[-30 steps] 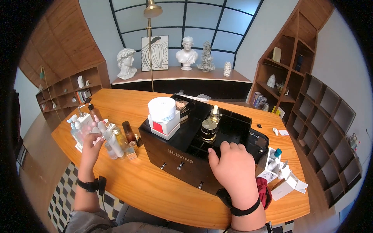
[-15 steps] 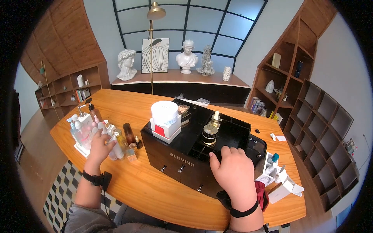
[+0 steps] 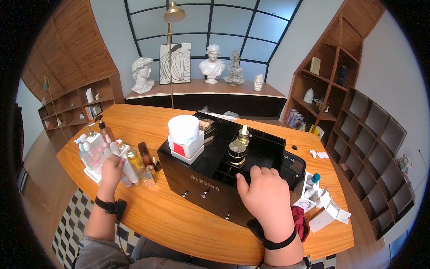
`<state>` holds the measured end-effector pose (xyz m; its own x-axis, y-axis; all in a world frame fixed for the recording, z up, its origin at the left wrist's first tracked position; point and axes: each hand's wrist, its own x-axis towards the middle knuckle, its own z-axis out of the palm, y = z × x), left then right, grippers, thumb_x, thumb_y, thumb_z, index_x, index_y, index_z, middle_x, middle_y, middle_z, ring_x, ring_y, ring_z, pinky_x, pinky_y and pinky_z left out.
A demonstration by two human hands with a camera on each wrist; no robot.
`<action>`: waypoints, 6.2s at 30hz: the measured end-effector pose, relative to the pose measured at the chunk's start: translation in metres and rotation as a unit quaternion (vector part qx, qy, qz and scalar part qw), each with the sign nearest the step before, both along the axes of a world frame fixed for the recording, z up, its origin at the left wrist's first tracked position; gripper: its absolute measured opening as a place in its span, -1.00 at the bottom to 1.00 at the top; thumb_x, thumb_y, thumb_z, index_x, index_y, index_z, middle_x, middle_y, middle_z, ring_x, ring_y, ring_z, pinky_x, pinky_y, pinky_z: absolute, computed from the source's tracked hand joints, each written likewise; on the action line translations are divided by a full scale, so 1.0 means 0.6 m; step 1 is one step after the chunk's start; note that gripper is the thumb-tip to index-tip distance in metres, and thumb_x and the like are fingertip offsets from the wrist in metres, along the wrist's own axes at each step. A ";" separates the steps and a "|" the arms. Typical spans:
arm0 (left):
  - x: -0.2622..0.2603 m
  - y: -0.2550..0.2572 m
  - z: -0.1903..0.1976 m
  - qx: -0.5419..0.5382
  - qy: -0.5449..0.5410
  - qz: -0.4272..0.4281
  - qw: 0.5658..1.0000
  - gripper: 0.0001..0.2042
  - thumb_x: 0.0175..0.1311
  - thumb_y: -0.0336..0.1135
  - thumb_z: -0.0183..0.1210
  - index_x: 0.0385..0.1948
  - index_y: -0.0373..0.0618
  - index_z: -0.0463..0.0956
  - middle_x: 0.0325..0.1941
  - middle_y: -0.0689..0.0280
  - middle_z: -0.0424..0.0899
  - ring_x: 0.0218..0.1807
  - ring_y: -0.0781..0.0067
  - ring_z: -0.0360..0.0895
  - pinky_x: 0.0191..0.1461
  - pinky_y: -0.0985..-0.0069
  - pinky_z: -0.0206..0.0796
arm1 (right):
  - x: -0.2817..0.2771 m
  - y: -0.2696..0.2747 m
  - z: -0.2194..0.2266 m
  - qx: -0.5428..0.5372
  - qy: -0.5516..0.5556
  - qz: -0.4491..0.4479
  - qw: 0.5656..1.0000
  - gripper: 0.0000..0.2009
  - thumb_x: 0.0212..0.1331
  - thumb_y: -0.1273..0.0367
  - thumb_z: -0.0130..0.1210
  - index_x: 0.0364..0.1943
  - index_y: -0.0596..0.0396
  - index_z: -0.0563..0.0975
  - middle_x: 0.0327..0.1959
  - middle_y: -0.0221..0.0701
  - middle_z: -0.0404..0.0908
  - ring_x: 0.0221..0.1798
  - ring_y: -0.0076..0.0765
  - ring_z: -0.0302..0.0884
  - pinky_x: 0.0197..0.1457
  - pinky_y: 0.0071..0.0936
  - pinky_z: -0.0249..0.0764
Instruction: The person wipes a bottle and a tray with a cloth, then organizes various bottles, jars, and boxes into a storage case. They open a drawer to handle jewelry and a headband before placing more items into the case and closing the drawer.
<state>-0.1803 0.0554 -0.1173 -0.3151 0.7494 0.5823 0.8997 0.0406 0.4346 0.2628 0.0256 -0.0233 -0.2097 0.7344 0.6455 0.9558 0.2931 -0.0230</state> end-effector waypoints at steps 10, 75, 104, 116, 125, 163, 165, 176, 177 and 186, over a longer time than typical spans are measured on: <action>0.014 -0.036 0.053 0.227 0.098 0.022 0.969 -0.88 0.21 -0.44 0.23 -0.42 -0.35 0.58 -0.37 0.09 0.53 -0.22 0.03 0.48 -0.10 0.27 0.34 | -0.002 -0.005 0.005 -0.041 0.027 -0.009 0.999 -0.71 0.17 0.19 0.17 -0.47 0.16 0.52 -0.48 -0.15 0.57 -0.26 0.01 0.56 -0.20 -0.16 0.52; 0.303 0.023 0.181 0.187 0.175 -0.131 0.958 -0.55 -0.02 -0.29 0.37 -0.07 -0.19 0.46 0.21 0.03 0.42 0.26 -0.04 0.34 0.29 0.12 0.14 | 0.004 0.000 0.003 -0.047 0.017 -0.004 0.999 -0.68 0.19 0.17 0.13 -0.48 0.18 0.55 -0.47 -0.20 0.60 -0.28 -0.03 0.56 -0.21 -0.19 0.54; -0.016 -0.071 -0.012 -0.181 -0.031 0.006 0.983 -0.56 0.05 -0.33 0.31 0.03 -0.08 0.45 -0.08 0.08 0.66 0.00 -0.02 0.59 0.08 0.26 0.41 | 0.002 0.002 -0.003 -0.005 0.004 -0.001 1.000 -0.67 0.20 0.15 0.14 -0.51 0.15 0.52 -0.49 -0.21 0.59 -0.32 -0.06 0.58 -0.32 -0.21 0.55; -0.011 -0.059 -0.032 -0.167 -0.067 0.005 0.984 -0.55 -0.07 -0.40 0.41 -0.11 -0.10 0.41 -0.28 0.09 0.66 -0.19 0.08 0.64 -0.14 0.28 0.43 | 0.006 0.004 -0.003 -0.005 0.006 0.005 1.000 -0.67 0.19 0.14 0.14 -0.52 0.14 0.53 -0.52 -0.22 0.59 -0.34 -0.09 0.60 -0.34 -0.24 0.56; 0.119 -0.097 0.137 0.180 -0.040 -0.133 0.974 -0.60 0.04 -0.51 0.34 -0.09 -0.08 0.38 -0.22 0.21 0.62 -0.25 0.30 0.61 -0.15 0.38 0.44 | 0.004 0.001 -0.002 -0.034 0.032 -0.001 0.999 -0.70 0.19 0.19 0.15 -0.47 0.17 0.54 -0.46 -0.22 0.59 -0.27 -0.04 0.55 -0.19 -0.19 0.53; 0.502 0.292 0.277 -0.321 0.330 -0.232 0.857 -0.71 -0.08 -0.56 0.15 -0.26 -0.25 0.70 -0.24 -0.06 0.71 -0.20 -0.05 0.68 -0.20 0.21 0.50 | 0.014 0.009 -0.009 -0.049 0.024 0.017 0.998 -0.61 0.26 0.07 0.04 -0.44 0.13 0.57 -0.46 -0.26 0.61 -0.30 -0.16 0.61 -0.34 -0.20 0.56; 0.497 0.294 0.273 -0.275 0.348 -0.231 0.866 -0.69 -0.08 -0.54 0.18 -0.23 -0.20 0.71 -0.19 -0.03 0.71 -0.12 -0.04 0.66 -0.11 0.21 0.50 | 0.014 0.008 -0.008 -0.050 0.023 0.017 0.998 -0.61 0.26 0.07 0.03 -0.44 0.14 0.57 -0.46 -0.26 0.61 -0.30 -0.16 0.61 -0.34 -0.21 0.56; 0.391 0.146 0.349 0.055 0.096 -0.350 0.930 -0.89 0.09 -0.40 0.18 -0.35 -0.15 0.55 -0.36 0.17 0.62 -0.26 0.17 0.60 -0.16 0.34 0.43 | 0.013 0.009 -0.010 -0.033 0.015 0.009 0.999 -0.63 0.23 0.06 0.08 -0.46 0.11 0.56 -0.50 -0.30 0.59 -0.33 -0.19 0.60 -0.36 -0.23 0.55; 0.370 0.133 0.354 0.074 0.090 -0.336 0.934 -0.88 0.10 -0.40 0.18 -0.34 -0.16 0.54 -0.36 0.17 0.61 -0.27 0.21 0.58 -0.16 0.36 0.42 | 0.013 0.009 -0.010 -0.030 0.014 0.009 0.999 -0.63 0.22 0.07 0.08 -0.47 0.10 0.56 -0.50 -0.31 0.59 -0.33 -0.20 0.60 -0.37 -0.24 0.55; 0.119 0.128 0.254 0.016 0.020 -0.164 0.986 -0.66 0.09 -0.42 0.26 -0.07 -0.16 0.42 -0.15 0.15 0.57 -0.14 0.27 0.54 -0.01 0.40 0.40 | 0.011 0.009 -0.011 -0.023 0.010 0.004 1.000 -0.64 0.21 0.08 0.10 -0.46 0.11 0.56 -0.50 -0.29 0.58 -0.32 -0.18 0.60 -0.35 -0.22 0.56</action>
